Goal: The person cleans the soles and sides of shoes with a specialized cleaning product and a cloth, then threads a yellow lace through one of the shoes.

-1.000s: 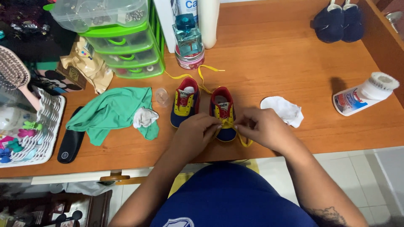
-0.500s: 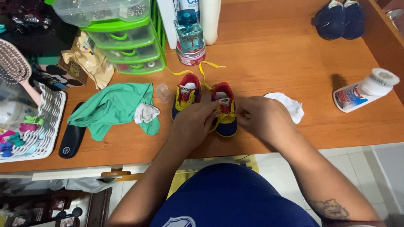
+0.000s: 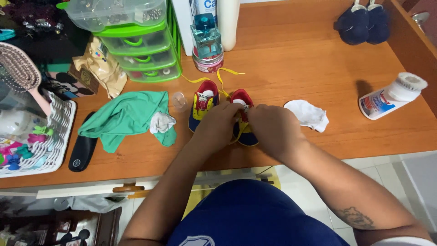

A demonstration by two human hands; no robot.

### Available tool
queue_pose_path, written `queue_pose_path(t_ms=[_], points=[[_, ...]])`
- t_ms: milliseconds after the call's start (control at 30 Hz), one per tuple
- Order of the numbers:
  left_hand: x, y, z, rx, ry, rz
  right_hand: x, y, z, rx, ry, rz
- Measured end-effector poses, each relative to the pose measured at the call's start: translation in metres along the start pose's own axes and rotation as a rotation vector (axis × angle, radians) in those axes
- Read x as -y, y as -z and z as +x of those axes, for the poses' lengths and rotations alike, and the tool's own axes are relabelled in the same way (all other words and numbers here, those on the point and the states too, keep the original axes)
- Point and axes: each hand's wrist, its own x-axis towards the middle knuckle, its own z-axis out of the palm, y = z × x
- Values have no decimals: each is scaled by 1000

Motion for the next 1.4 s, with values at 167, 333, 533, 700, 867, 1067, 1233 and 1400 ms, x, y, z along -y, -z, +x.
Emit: queue_pose_path(t_ms=[167, 333, 533, 700, 867, 1067, 1233, 1400], points=[[11, -7, -4, -26, 1, -155, -22, 5, -8, -63, -41, 381], [15, -12, -4, -3, 15, -202, -49, -2, 14, 51, -10, 447], [16, -9, -3, 1, 29, -267, -57, -8, 31, -86, 280, 640], [12, -16, -7, -93, -6, -264, -62, -10, 48, -45, 467, 408], [8, -23, -11, -154, 20, -242, -50, -3, 67, 371, 282, 93], [5, -23, -17, -161, 27, -207, -43, 3, 68, 590, 138, 153], [8, -27, -18, -236, -33, -217, -41, 6, 72, 512, 349, 142], [6, -27, -20, -235, -19, -218, -36, 18, 61, 634, 133, 77]])
